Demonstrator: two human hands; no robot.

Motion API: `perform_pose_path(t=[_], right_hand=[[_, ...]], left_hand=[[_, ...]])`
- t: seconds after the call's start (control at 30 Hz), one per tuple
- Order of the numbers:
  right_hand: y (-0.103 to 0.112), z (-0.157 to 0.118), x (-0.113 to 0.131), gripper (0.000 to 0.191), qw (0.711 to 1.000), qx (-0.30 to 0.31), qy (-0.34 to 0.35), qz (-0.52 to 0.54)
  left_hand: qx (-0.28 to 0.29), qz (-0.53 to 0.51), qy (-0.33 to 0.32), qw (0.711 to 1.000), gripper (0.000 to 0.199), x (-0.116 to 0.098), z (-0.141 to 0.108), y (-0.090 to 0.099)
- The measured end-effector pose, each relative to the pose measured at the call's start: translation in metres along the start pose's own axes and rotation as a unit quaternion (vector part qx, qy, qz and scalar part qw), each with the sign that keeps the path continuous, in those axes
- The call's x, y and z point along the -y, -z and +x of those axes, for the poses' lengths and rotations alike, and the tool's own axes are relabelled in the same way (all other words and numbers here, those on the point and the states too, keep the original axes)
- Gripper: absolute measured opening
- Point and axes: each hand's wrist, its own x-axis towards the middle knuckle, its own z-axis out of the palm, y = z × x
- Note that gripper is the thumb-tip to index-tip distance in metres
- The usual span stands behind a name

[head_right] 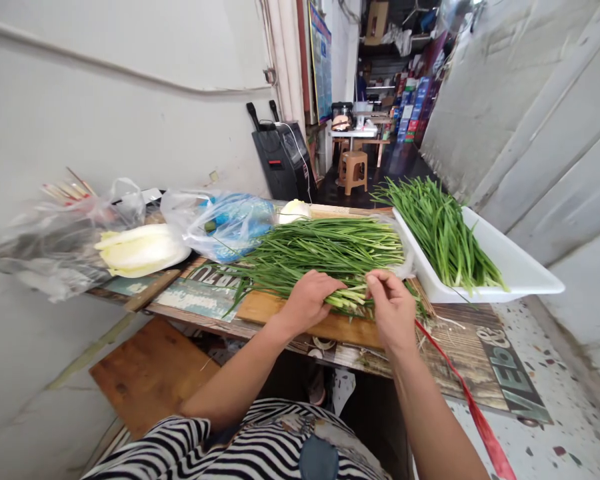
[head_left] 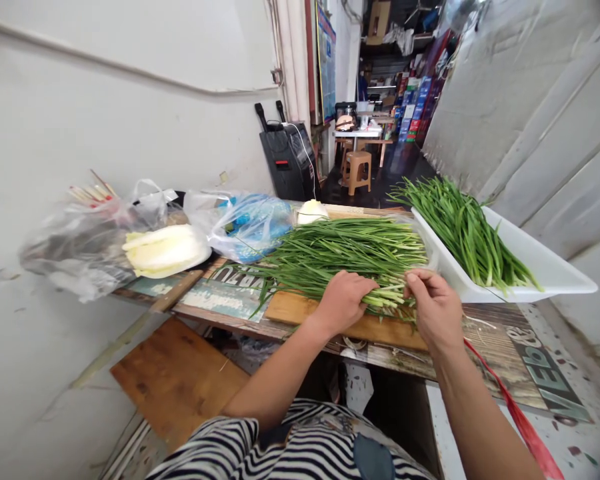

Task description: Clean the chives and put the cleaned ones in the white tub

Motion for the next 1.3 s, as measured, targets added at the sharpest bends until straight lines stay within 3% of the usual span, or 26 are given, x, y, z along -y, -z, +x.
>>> perform_pose_path(t=[0.1, 0.2, 0.33, 0.53, 0.67, 0.9, 1.1, 1.2, 1.3], right_hand=[[0.011, 0.006, -0.003, 0.019, 0.995, -0.026, 0.044, -0.091], [0.018, 0.006, -0.001, 0.025, 0.979, -0.009, 0.086, -0.186], [0.012, 0.0, 0.002, 0.018, 0.991, 0.043, 0.044, -0.12], [0.004, -0.005, 0.002, 0.019, 0.996, 0.074, -0.039, -0.02], [0.004, -0.006, 0.005, 0.018, 0.996, 0.082, -0.033, -0.014], [0.01, -0.006, 0.013, 0.018, 0.983, 0.122, 0.1, -0.089], [0.023, 0.006, 0.02, 0.024, 0.927, 0.255, 0.246, -0.124], [0.029, 0.011, 0.019, 0.021, 0.924, 0.22, 0.268, -0.158], [0.039, 0.016, 0.011, 0.026, 0.943, 0.069, 0.213, -0.247]], left_hand=[[-0.023, -0.011, 0.006, 1.0, 0.04, 0.003, -0.003, -0.001], [-0.037, 0.001, 0.002, 0.999, 0.04, 0.003, -0.004, -0.001], [-0.042, 0.015, -0.011, 0.999, 0.04, 0.001, -0.003, 0.001], [-0.032, 0.042, -0.019, 0.998, 0.039, -0.002, -0.005, 0.003], [-0.035, 0.039, -0.021, 0.998, 0.038, -0.002, -0.005, 0.001], [-0.02, -0.036, -0.037, 0.998, 0.04, 0.009, -0.005, 0.001], [0.035, -0.102, -0.067, 0.992, 0.032, 0.019, -0.006, 0.012], [0.051, -0.109, -0.071, 0.99, 0.03, 0.021, -0.007, 0.015], [0.033, -0.101, -0.059, 0.993, 0.029, 0.022, -0.008, 0.016]])
